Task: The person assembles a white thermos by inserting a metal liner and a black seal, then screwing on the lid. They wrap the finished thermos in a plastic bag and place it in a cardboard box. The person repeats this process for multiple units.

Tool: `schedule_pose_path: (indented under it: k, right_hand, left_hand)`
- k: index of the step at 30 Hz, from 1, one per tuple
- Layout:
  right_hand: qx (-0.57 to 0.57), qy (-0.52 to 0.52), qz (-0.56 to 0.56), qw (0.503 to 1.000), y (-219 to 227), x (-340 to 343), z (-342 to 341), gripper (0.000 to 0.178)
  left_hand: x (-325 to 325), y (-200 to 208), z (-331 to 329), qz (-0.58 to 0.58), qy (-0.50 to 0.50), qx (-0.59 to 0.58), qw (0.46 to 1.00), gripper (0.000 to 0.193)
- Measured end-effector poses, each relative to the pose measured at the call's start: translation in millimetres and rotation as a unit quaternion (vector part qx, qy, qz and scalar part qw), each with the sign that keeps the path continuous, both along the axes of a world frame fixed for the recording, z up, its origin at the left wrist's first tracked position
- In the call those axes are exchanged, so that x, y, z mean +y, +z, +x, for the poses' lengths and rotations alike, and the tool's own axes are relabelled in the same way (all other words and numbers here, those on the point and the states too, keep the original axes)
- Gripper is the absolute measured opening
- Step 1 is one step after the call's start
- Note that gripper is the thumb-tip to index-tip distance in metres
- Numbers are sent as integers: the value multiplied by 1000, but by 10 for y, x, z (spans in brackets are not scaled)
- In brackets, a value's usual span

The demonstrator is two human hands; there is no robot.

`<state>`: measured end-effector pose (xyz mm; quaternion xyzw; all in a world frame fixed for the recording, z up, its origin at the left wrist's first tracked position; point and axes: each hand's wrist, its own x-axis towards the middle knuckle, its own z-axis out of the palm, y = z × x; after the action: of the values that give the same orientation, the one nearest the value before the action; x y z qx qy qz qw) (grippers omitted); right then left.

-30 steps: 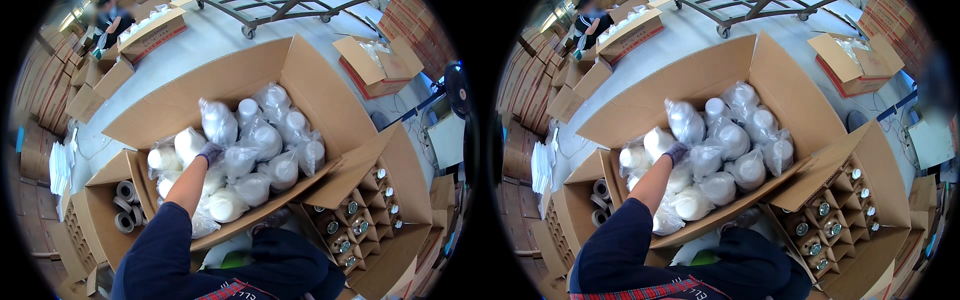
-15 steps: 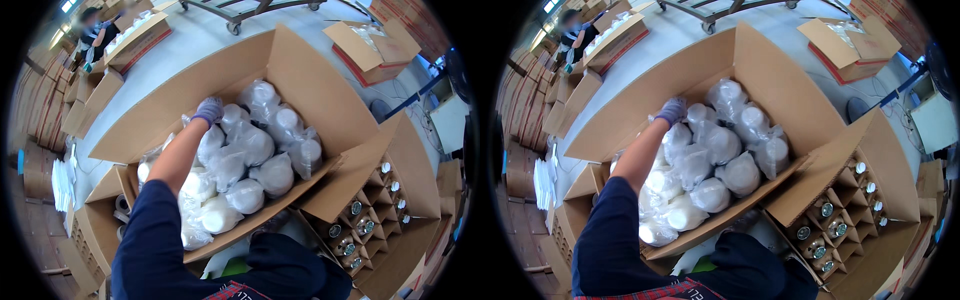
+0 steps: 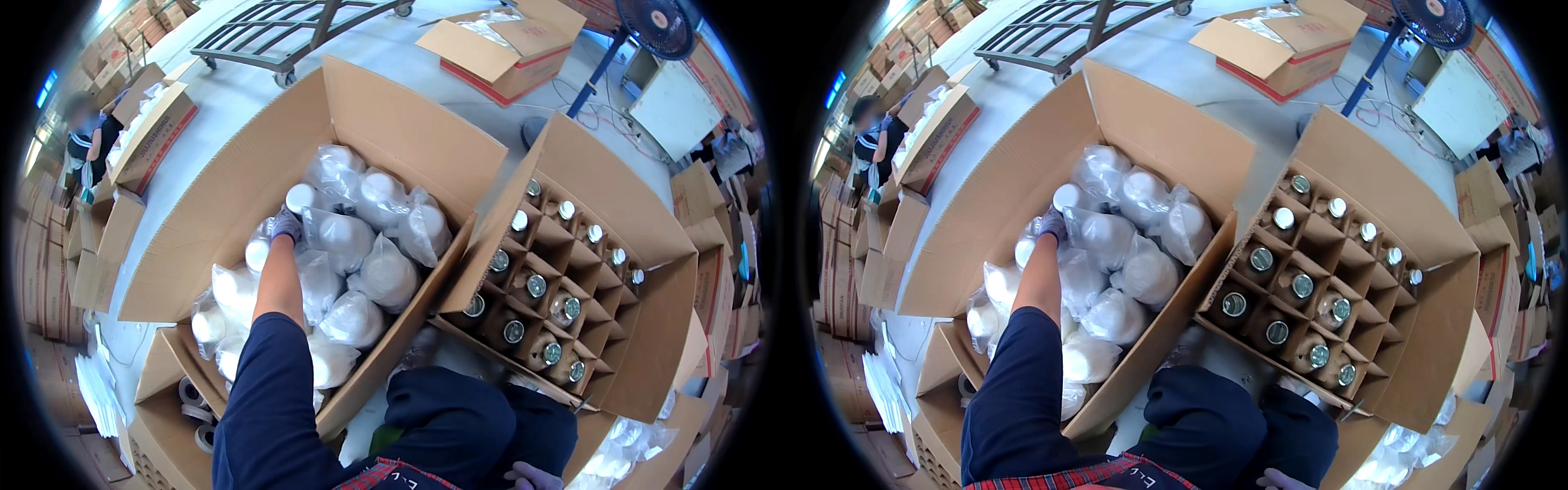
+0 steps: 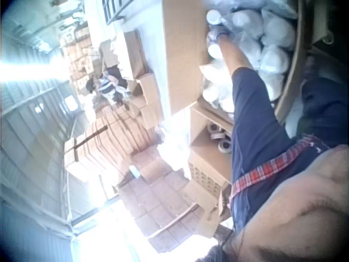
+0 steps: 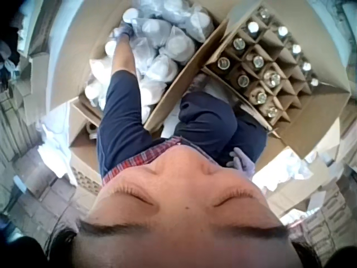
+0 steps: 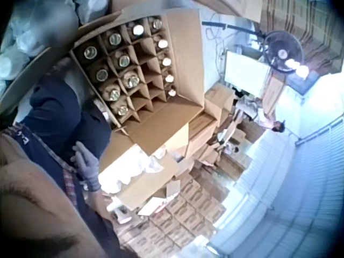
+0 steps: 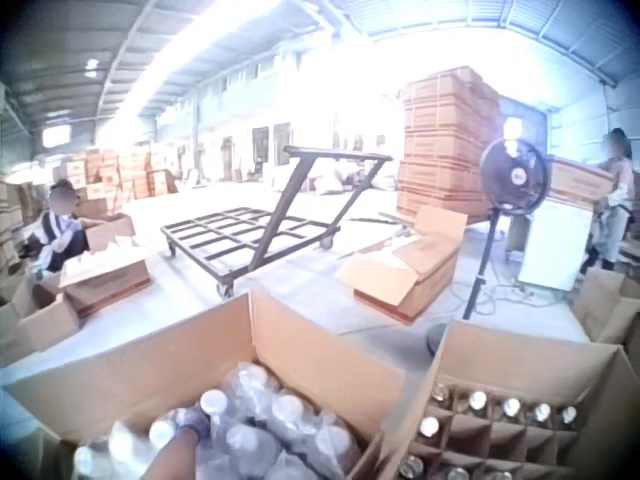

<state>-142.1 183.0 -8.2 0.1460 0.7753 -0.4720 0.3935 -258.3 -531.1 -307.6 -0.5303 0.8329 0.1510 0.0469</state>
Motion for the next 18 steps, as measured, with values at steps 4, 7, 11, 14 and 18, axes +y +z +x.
schedule_pose_path:
  k: [4,7,11,14,18]
  right_hand:
    - [-34,-31,-9,999,-28,128,28,35]
    - [-51,-28,-51,997,-46,155,20,36]
    - [-49,10,-86,995,-55,142,-83,37]
    - [-39,23,-63,997,-8,92,-66,38]
    - [-18,21,-114,993,-5,137,-113,40]
  left_hand:
    - [220,317,-139,13,5,-126,992,62]
    - [143,247,-34,-18,-27,-147,989,65]
    - [-344,94,274,158,-60,59,984,48]
    - [102,1139,242,265,-40,295,917,42]
    - [1030,2722,769,317,-56,508,799,38]
